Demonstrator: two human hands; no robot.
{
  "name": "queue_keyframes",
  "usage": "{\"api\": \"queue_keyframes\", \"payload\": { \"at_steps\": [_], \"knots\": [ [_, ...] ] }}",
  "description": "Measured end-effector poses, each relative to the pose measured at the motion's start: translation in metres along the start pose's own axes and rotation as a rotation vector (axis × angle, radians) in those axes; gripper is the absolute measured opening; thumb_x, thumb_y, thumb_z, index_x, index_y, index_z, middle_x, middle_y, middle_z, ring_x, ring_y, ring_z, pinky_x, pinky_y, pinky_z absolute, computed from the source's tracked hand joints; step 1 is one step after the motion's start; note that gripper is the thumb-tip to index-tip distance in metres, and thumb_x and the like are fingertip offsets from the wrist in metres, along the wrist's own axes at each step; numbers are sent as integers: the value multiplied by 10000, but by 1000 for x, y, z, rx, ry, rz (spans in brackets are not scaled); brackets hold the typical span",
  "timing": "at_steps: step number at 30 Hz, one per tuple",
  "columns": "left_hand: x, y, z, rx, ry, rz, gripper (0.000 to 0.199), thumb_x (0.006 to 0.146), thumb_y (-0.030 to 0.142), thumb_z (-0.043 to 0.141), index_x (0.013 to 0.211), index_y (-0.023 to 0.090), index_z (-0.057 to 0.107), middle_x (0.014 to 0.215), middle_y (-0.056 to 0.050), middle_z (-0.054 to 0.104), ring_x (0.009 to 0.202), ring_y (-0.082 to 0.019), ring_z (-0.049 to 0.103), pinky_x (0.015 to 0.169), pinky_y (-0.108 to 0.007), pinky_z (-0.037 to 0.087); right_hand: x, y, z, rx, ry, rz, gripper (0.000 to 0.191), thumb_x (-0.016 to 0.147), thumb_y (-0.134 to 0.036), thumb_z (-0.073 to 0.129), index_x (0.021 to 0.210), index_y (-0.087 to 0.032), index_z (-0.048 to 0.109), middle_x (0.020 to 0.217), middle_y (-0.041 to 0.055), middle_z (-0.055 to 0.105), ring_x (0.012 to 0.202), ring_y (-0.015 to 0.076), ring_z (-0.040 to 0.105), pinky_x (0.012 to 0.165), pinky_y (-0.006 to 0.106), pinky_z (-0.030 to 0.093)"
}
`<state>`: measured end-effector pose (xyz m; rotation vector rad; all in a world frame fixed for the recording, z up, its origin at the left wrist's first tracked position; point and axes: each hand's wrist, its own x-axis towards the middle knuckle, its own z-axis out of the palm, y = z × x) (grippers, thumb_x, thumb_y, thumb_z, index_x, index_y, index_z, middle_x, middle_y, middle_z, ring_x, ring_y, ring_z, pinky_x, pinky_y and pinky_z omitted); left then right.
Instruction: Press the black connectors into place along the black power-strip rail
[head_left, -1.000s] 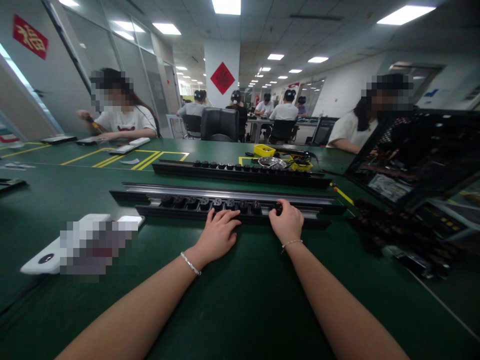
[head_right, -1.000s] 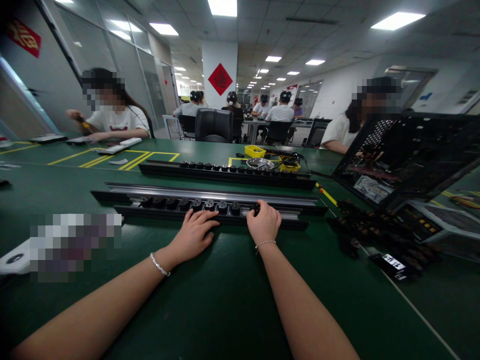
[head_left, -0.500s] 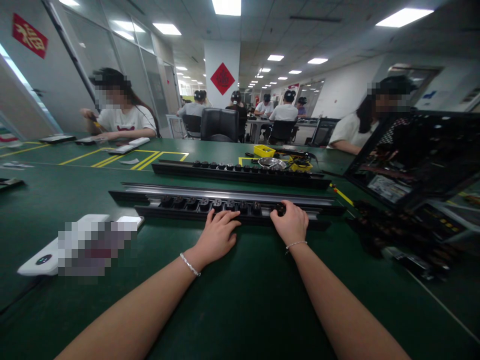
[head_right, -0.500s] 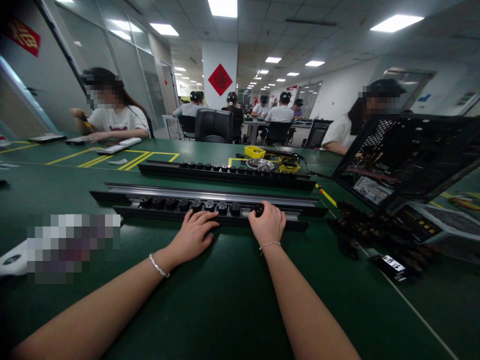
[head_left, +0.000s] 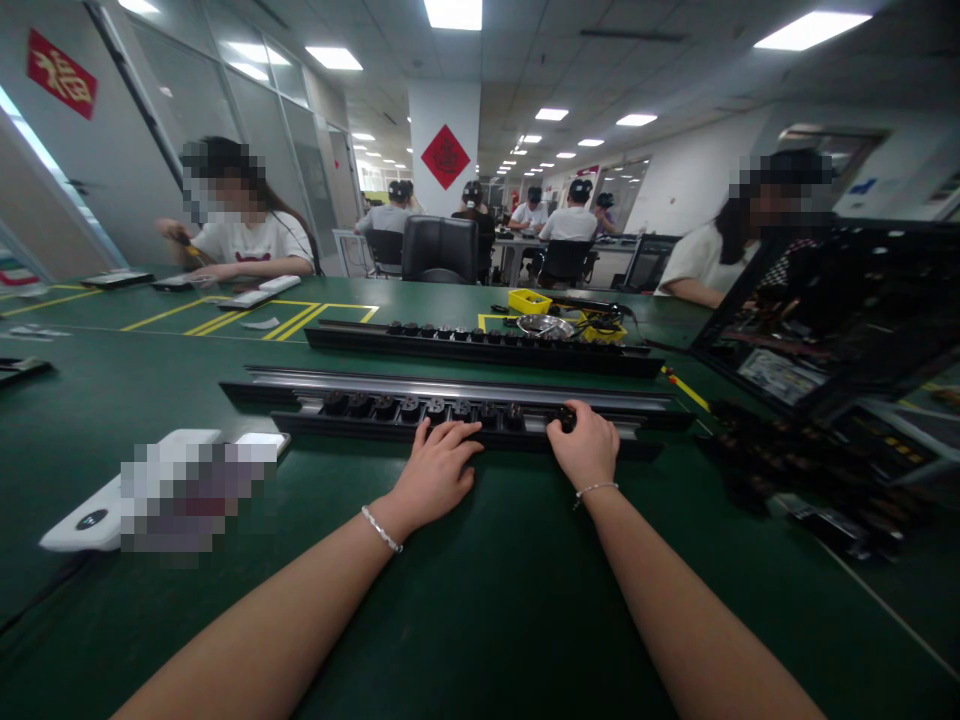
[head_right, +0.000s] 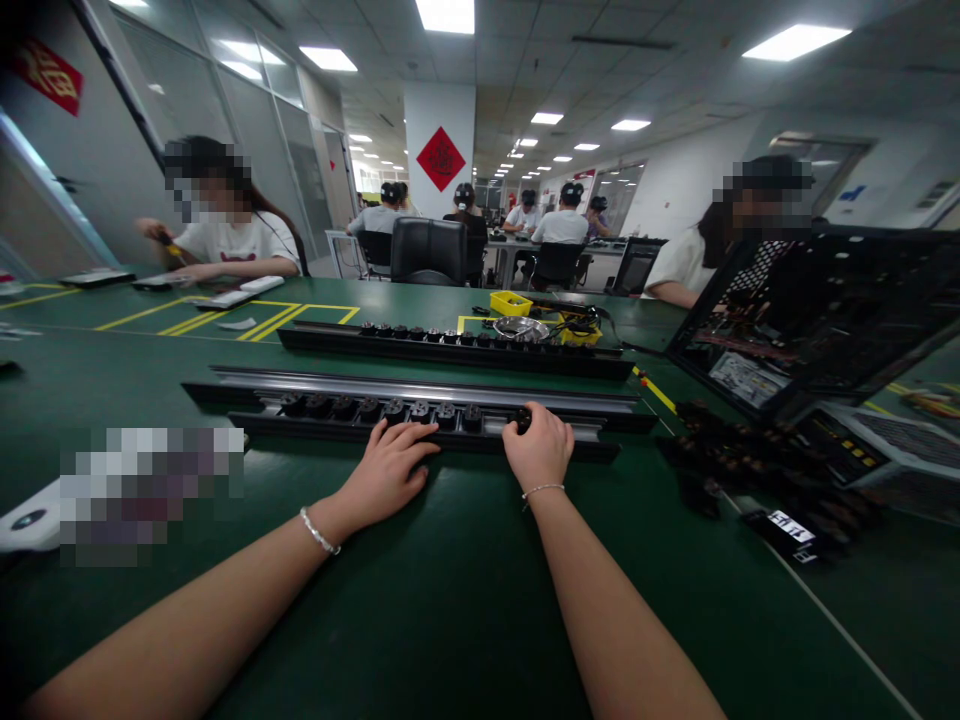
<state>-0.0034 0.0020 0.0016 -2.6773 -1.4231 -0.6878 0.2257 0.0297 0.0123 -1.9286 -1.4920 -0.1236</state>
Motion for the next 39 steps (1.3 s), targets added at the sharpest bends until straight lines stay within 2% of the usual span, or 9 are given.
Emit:
{"api": "queue_keyframes", "payload": {
  "at_steps": [5,12,26,29,33,39],
  "knots": [
    [0,0,-1,-3,-5,3,344,790,215,504,1114,300,580,1365,-1,491,1255,-245,397,1092,-589,169,1,3,-2,5,-24,32,365,751,-294,450,1077,-176,567,970,89,646,964,233,544,952,396,291],
    [0,1,-2,-13,-18,-3,335,801,226,495,1118,296,575,1377,1,480,1267,-244,383,1096,-593,153,0,8,-1,-48,25,36,394,735,-353,465,1062,-166,583,1043,110,630,1033,258,516,980,426,261],
    [1,0,-1,-9,-15,-3,342,802,224,493,1126,297,575,1376,0,481,1266,-244,386,1099,-589,158,2,11,-4,-29,-7,22,363,756,-295,439,1073,-171,566,1004,105,638,999,247,532,957,415,291],
    [1,0,-1,-8,-16,-1,344,800,225,494,1126,298,575,1377,0,481,1266,-244,387,1097,-590,164,3,15,-5,-56,-12,41,401,760,-337,455,1108,-167,561,1059,115,625,1051,258,508,973,427,285],
    [1,0,-1,-11,-20,-6,348,792,223,502,1122,299,580,1376,-4,482,1264,-248,390,1095,-591,168,3,23,-7,-134,9,84,508,740,-441,495,1169,-174,544,1205,126,564,1178,300,409,1006,496,240],
    [1,1,-1,-14,-14,-7,348,790,220,501,1118,297,587,1372,-6,487,1260,-247,392,1097,-588,161,1,27,-5,-134,5,63,497,754,-447,452,1169,-186,538,1211,114,558,1159,291,425,1020,532,204]
  ]
}}
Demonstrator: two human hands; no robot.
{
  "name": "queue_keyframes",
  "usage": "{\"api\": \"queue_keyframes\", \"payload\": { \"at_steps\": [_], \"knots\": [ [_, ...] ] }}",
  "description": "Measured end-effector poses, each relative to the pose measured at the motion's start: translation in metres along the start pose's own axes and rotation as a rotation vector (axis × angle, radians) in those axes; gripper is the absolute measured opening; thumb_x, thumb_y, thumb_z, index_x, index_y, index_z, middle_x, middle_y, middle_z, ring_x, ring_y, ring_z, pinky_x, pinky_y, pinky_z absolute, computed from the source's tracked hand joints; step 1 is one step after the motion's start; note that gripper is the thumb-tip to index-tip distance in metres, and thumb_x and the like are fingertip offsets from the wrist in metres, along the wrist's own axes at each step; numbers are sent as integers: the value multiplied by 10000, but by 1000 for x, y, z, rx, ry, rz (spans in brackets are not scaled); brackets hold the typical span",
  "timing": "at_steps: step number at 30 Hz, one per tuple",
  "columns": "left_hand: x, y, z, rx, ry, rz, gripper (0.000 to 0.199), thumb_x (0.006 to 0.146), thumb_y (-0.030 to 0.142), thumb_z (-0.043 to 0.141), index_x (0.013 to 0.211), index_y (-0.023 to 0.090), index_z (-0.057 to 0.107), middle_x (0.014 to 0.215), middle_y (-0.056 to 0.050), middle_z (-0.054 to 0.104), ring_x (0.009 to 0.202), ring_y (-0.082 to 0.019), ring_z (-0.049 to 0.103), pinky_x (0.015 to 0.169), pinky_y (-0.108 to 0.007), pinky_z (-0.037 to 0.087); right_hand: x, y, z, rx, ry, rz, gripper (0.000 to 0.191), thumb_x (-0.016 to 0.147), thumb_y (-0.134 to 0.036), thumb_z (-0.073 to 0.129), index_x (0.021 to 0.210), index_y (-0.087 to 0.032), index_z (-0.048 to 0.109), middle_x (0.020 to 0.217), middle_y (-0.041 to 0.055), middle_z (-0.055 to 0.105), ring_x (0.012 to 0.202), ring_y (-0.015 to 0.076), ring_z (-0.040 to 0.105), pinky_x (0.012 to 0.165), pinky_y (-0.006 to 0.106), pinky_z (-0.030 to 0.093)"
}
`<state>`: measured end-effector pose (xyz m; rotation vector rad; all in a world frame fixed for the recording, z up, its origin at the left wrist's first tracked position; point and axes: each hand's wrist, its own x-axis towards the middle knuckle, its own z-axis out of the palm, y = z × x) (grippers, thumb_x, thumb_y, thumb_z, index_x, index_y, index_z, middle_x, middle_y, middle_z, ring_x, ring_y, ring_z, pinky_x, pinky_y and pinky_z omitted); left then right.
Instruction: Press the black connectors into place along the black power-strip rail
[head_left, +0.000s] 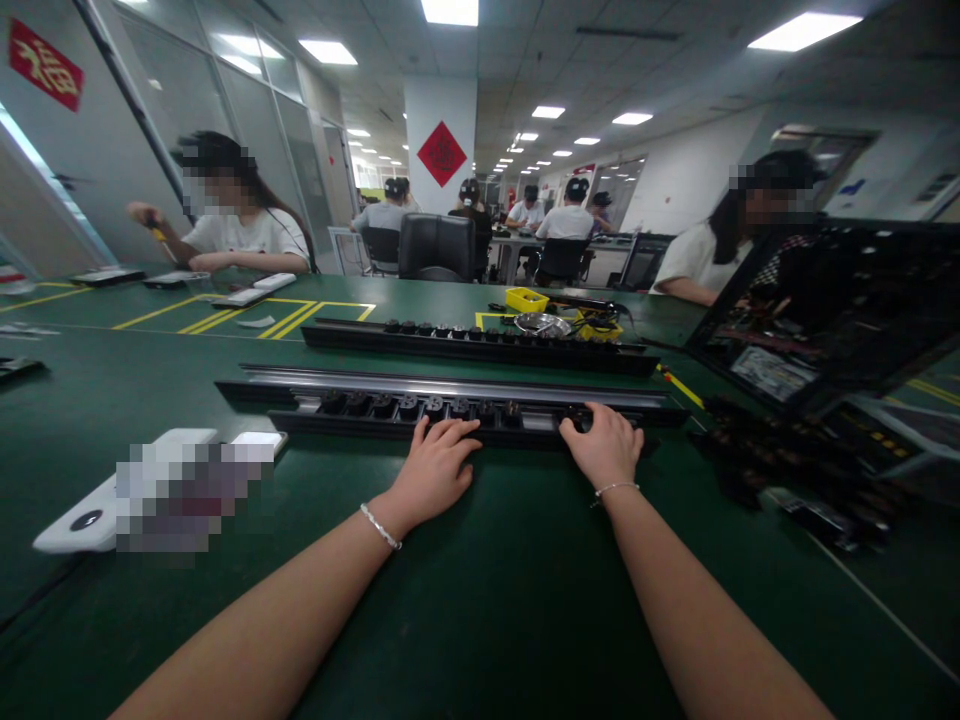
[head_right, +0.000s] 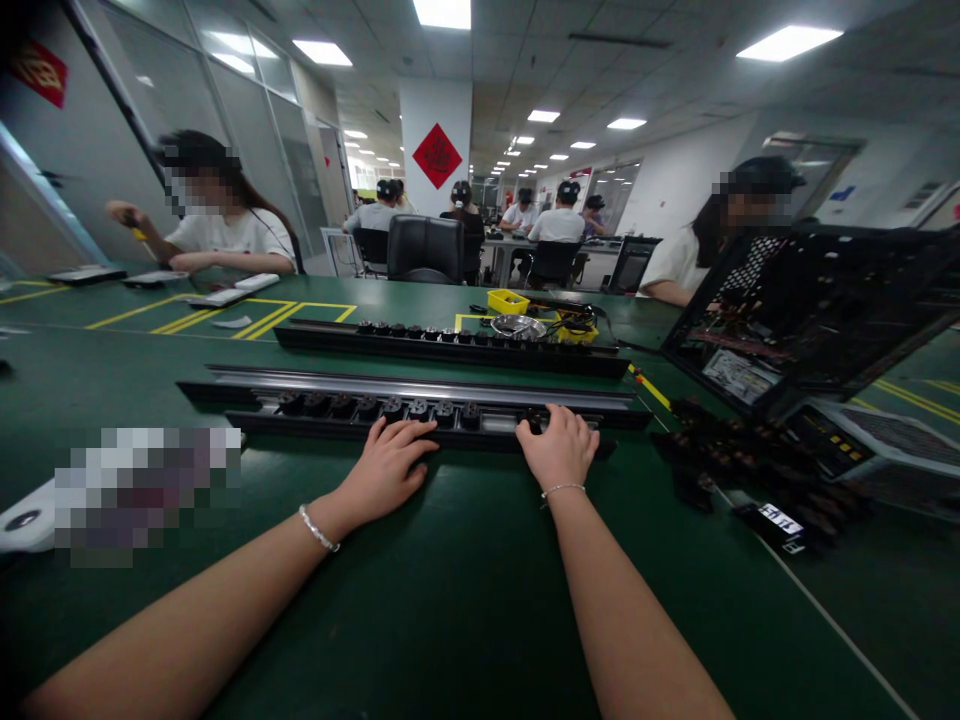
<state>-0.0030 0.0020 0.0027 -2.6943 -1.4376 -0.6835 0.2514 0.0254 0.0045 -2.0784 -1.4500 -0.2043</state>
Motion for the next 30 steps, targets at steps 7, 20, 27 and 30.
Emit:
{"api": "queue_keyframes", "payload": {
  "at_steps": [7,20,27,30],
  "knots": [
    [0,0,0,0,2,-2,339,795,227,497,1114,299,586,1372,1,487,1260,-246,394,1102,-585,158,-1,-2,1,44,39,27,508,737,-454,471,1143,-157,547,1162,133,575,1140,296,435,1027,523,203],
    [0,-1,1,7,-5,9,328,809,245,487,1119,300,575,1384,5,473,1271,-248,382,1100,-587,154,-1,-4,4,57,26,52,540,738,-444,455,1160,-125,559,1257,137,542,1230,323,361,1053,529,160],
    [0,0,0,19,-8,6,325,808,239,489,1117,297,572,1385,9,474,1268,-242,386,1097,-583,160,0,-8,3,58,19,53,538,723,-411,452,1160,-114,556,1217,140,561,1195,302,395,1060,526,149],
    [-1,-1,0,23,-8,7,320,812,243,488,1116,300,571,1389,13,469,1271,-241,383,1098,-581,159,0,-9,3,62,12,58,533,721,-401,458,1158,-112,559,1224,141,559,1205,305,388,1061,528,148]
  ]
}}
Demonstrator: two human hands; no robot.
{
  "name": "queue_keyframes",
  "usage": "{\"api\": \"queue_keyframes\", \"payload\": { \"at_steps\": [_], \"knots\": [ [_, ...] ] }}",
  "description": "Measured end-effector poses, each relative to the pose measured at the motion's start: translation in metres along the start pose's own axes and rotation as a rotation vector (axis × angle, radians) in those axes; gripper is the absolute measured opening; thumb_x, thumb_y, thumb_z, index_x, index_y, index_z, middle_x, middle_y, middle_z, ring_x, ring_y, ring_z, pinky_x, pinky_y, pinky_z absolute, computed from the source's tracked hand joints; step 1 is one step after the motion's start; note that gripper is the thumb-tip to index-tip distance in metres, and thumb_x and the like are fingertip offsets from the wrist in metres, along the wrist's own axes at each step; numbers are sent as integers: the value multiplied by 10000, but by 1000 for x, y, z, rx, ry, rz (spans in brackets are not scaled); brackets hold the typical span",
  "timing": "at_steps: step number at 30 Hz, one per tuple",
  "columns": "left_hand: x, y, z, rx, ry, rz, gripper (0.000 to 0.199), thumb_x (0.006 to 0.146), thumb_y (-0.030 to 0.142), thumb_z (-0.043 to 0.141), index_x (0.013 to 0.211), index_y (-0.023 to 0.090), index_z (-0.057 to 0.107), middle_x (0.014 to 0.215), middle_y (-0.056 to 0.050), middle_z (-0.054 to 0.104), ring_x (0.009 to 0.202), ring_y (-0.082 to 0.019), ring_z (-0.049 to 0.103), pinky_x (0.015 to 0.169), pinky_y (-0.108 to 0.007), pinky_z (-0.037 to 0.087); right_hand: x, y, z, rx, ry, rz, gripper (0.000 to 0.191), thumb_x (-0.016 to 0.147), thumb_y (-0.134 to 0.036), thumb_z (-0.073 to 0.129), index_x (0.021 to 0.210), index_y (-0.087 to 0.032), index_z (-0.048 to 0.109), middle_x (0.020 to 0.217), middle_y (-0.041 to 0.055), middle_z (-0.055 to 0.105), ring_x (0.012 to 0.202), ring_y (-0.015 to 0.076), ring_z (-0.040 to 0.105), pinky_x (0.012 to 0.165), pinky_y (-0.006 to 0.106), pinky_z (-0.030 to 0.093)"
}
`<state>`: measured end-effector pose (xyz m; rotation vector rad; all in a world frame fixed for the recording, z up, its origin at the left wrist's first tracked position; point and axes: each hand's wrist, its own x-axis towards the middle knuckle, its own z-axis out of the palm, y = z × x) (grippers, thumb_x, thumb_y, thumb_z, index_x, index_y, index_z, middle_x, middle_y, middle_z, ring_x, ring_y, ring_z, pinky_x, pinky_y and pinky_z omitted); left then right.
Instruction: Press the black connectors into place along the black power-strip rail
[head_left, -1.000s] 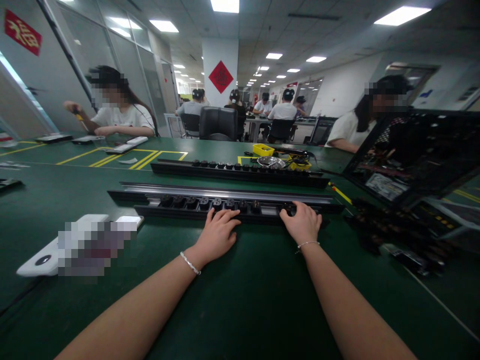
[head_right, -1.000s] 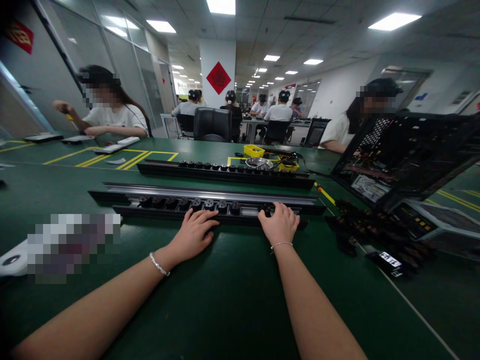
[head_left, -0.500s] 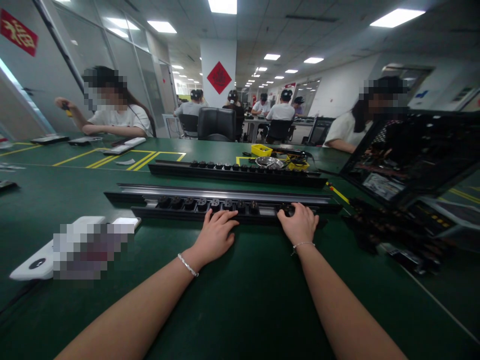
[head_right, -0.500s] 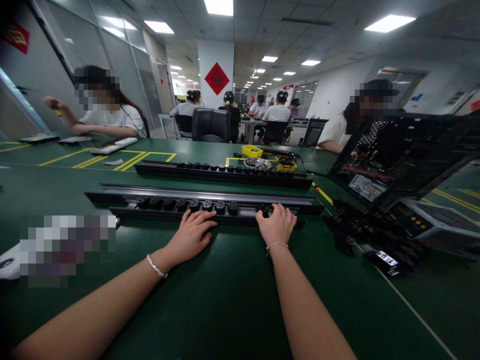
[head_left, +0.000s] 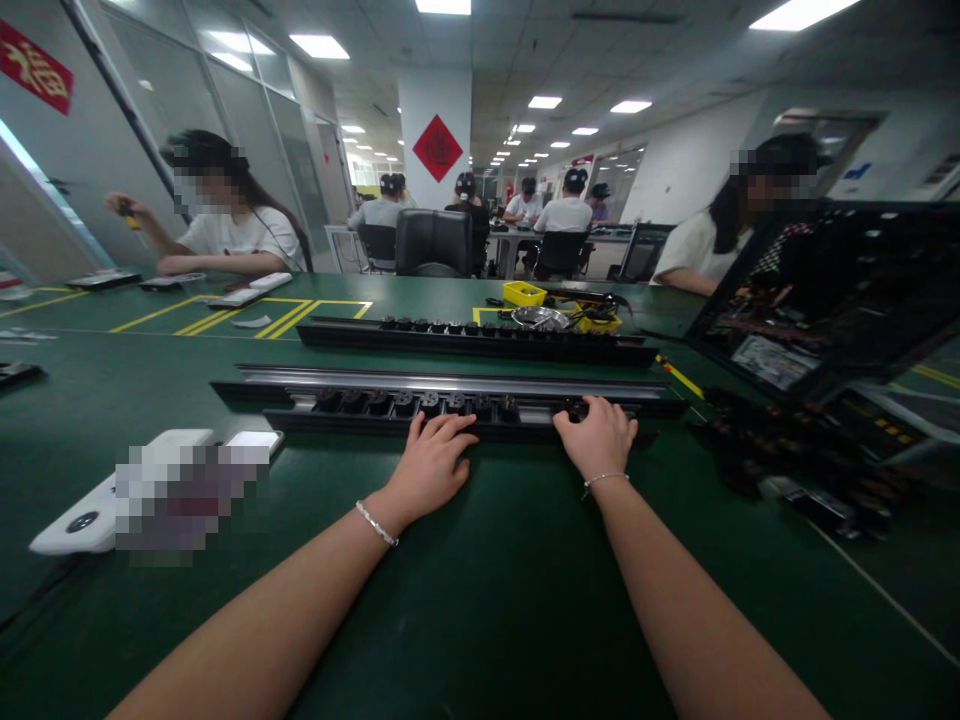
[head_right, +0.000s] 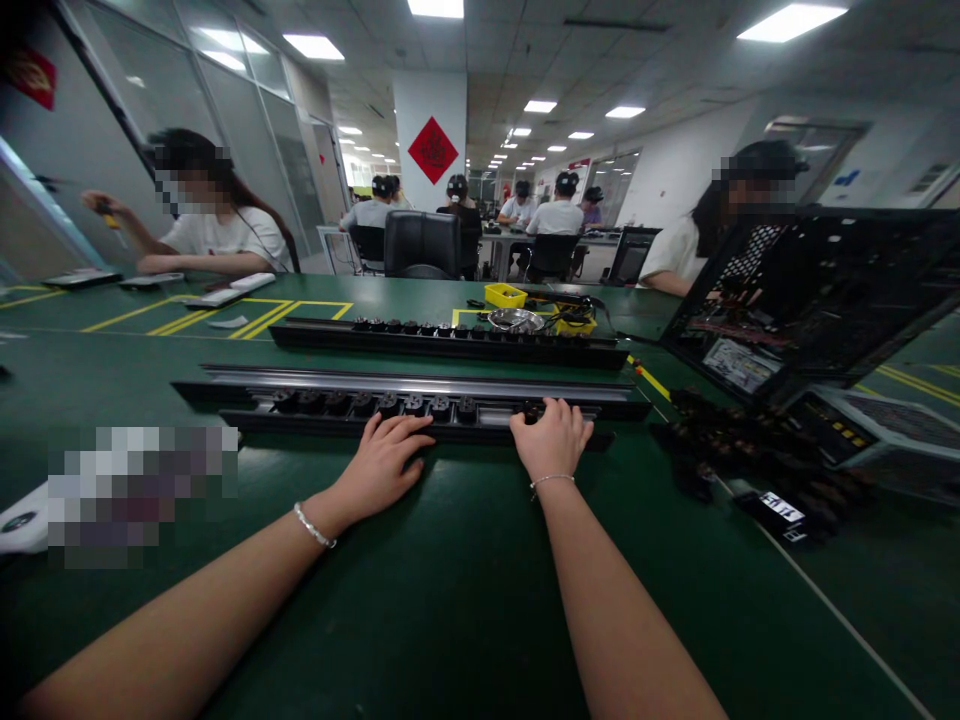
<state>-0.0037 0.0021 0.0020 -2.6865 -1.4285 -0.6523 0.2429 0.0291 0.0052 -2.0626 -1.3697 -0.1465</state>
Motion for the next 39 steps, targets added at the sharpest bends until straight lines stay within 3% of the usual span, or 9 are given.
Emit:
{"api": "queue_keyframes", "payload": {
  "at_steps": [14,25,39],
  "knots": [
    [0,-2,2,3,4,1,324,808,240,488,1118,299,564,1387,17,470,1272,-239,380,1096,-581,162,0,0,-6,28,13,-27,439,736,-362,453,1090,-135,578,1143,131,601,1105,284,480,1044,512,191],
    [0,-2,2,6,14,0,329,793,223,498,1106,297,570,1377,20,481,1258,-237,394,1089,-582,174,4,5,-6,31,22,-22,419,735,-327,444,1075,-135,594,1060,130,639,1024,259,533,985,428,266],
    [0,-2,2,-2,10,-1,335,809,237,487,1127,299,573,1379,6,479,1270,-242,382,1103,-575,151,4,12,-9,-11,8,-59,405,763,-322,447,1093,-140,594,1088,124,637,1033,249,534,972,407,292]
  ]
}}
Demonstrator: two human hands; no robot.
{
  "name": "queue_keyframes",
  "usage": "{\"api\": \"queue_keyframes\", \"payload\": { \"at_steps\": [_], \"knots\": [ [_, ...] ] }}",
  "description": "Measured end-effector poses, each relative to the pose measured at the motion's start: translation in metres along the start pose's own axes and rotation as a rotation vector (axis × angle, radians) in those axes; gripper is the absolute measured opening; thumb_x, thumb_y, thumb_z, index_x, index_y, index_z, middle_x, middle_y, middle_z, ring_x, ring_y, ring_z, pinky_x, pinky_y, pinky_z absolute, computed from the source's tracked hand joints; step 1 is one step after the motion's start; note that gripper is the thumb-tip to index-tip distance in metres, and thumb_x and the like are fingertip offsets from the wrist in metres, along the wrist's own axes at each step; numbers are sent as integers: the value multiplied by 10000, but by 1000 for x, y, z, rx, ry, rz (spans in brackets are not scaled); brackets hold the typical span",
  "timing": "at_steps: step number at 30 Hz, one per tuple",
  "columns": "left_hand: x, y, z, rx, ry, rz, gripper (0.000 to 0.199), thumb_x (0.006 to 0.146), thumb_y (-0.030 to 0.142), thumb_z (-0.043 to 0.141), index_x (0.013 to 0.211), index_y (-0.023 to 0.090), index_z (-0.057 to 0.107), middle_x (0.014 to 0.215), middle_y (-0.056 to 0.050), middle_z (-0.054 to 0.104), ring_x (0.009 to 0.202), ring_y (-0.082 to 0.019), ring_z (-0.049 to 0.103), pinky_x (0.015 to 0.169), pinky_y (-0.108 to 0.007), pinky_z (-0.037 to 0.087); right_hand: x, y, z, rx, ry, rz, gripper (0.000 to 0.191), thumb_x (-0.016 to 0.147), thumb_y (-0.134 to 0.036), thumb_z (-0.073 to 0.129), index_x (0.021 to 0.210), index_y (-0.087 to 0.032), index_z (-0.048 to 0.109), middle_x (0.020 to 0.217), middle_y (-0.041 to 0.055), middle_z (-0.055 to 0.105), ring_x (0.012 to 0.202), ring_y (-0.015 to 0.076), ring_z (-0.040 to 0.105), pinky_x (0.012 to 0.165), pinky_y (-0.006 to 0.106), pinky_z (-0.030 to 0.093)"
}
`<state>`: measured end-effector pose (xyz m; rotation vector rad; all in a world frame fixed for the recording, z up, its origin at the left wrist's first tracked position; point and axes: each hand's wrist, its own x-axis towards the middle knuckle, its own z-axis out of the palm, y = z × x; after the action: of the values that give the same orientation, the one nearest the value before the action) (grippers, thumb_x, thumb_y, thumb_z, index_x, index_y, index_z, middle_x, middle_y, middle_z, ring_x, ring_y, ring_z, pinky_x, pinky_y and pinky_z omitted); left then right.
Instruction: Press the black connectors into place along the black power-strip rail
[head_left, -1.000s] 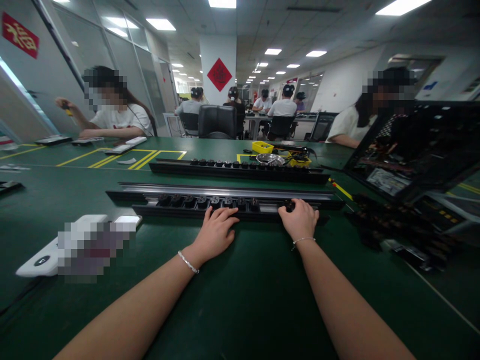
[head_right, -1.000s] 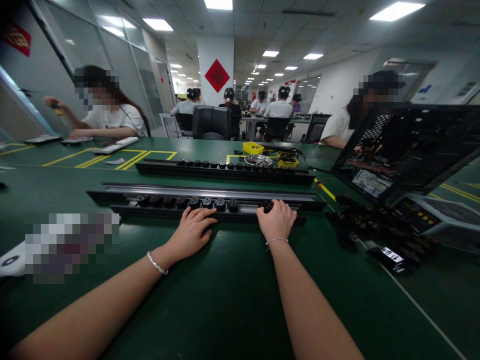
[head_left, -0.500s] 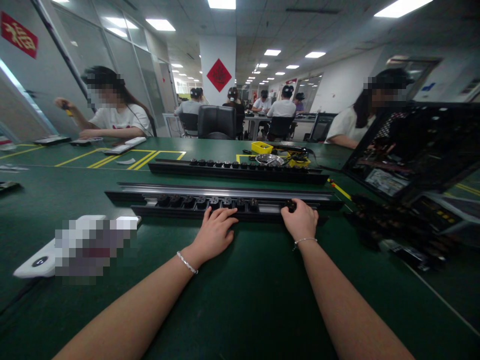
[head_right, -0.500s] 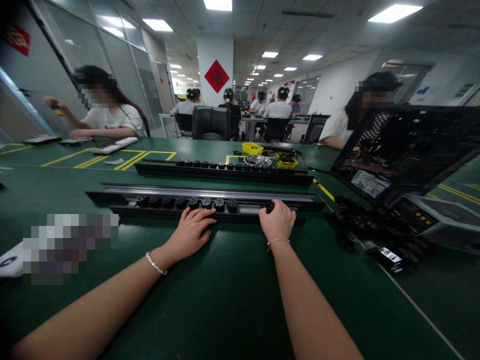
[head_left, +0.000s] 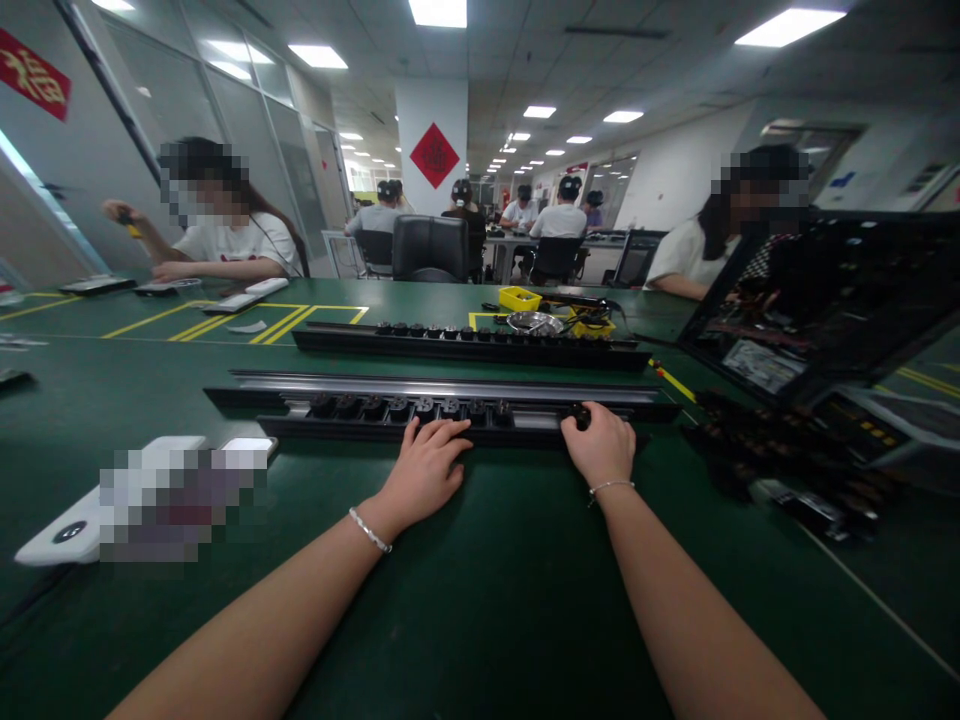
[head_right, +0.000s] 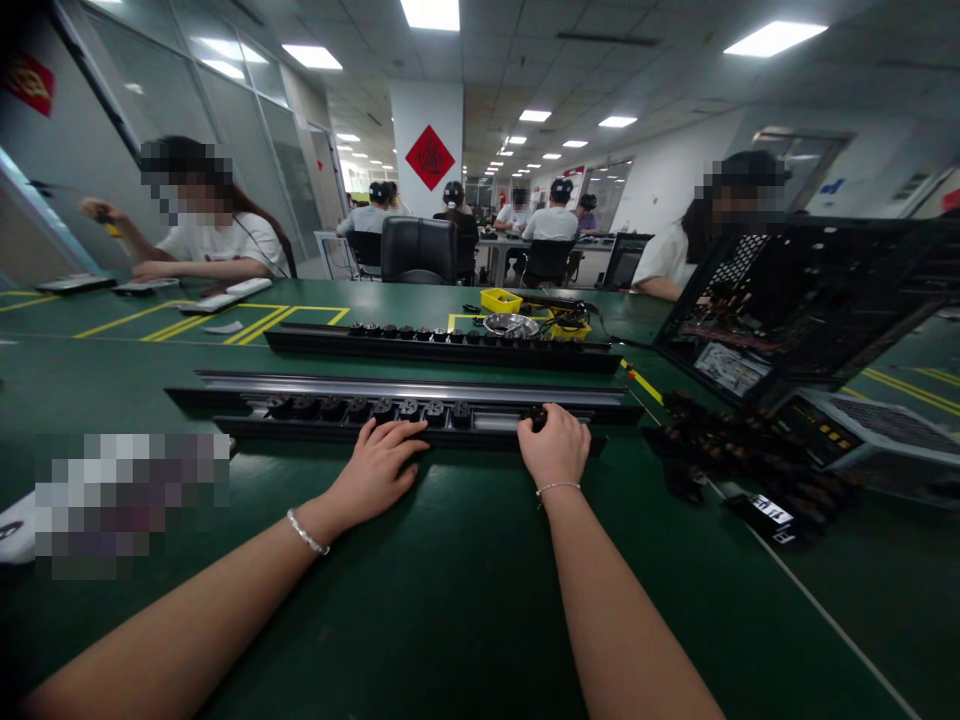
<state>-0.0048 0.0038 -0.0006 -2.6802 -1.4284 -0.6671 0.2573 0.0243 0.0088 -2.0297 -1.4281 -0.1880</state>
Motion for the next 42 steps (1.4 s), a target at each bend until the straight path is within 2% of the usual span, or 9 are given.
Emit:
{"api": "queue_keyframes", "payload": {
  "at_steps": [9,18,34,42],
  "knots": [
    [0,1,-1,-4,2,-1,345,794,227,499,1121,300,583,1369,-3,489,1260,-248,393,1097,-580,161,1,2,4,-6,2,-14,448,778,-451,450,1083,-153,588,1111,122,619,1060,269,497,969,428,273],
    [0,3,-2,11,-7,-7,336,792,234,510,1113,306,576,1381,9,478,1265,-243,391,1096,-579,172,1,2,7,-7,49,-3,405,752,-378,459,1063,-159,596,1076,116,621,1043,260,492,963,421,283],
    [1,2,-2,-17,-6,-4,346,789,225,504,1118,301,578,1374,2,484,1263,-241,387,1096,-575,159,2,0,4,-2,27,34,379,754,-306,457,1092,-189,581,1069,103,621,1031,256,506,974,427,269],
    [0,1,-2,-16,-7,0,334,802,241,492,1119,306,576,1383,13,474,1273,-242,379,1100,-576,152,3,6,5,10,17,7,376,781,-375,454,1084,-198,588,1076,88,624,1048,256,491,975,435,262]
  ]
}}
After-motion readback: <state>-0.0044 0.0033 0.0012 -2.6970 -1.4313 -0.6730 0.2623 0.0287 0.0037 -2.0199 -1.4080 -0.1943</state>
